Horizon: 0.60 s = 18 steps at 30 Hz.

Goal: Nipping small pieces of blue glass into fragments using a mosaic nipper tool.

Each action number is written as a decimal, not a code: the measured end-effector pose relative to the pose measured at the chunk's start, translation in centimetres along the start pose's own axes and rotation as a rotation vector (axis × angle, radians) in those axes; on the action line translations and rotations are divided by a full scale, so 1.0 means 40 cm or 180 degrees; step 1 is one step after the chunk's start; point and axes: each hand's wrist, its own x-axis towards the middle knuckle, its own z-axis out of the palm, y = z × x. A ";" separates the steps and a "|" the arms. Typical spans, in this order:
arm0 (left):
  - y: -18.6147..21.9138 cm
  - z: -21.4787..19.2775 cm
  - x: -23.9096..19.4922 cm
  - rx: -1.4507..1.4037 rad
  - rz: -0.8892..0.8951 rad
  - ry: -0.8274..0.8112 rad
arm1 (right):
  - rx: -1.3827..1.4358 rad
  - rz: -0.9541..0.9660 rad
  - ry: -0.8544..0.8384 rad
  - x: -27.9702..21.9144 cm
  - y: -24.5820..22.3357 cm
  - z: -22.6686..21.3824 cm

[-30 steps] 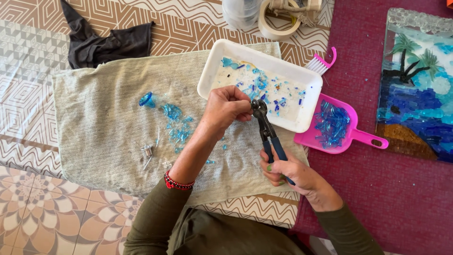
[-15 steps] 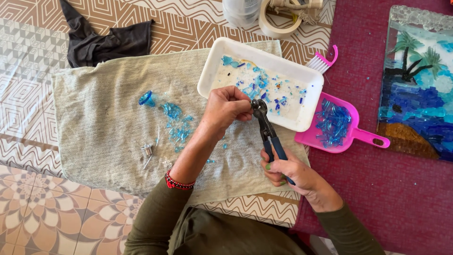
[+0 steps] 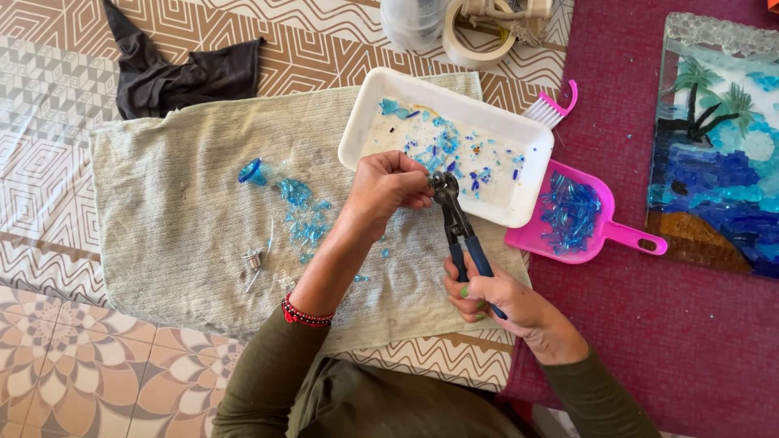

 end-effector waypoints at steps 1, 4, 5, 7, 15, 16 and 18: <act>0.000 -0.001 0.001 0.0001 0.0001 -0.0001 | 0.0000 -0.0002 0.0000 0.002 0.001 -0.002; -0.002 -0.001 0.002 0.0018 0.0053 -0.0028 | 0.0002 -0.0004 0.0020 0.003 0.008 -0.008; -0.001 -0.002 0.003 0.0047 0.0069 -0.0027 | 0.0017 -0.0004 0.0030 0.004 0.009 -0.011; -0.003 -0.005 0.007 0.0075 0.0085 -0.0023 | 0.0033 -0.0001 0.0038 0.005 0.013 -0.015; -0.016 -0.024 0.022 0.0105 0.0141 -0.0238 | 0.0302 0.0027 -0.0120 0.006 0.008 -0.028; -0.008 -0.022 0.017 0.0105 0.0148 -0.0243 | 0.0297 0.0021 -0.0120 0.004 0.003 -0.027; 0.003 -0.021 0.000 -0.0006 0.0134 -0.0278 | 0.0569 0.0079 -0.0291 -0.003 -0.002 -0.022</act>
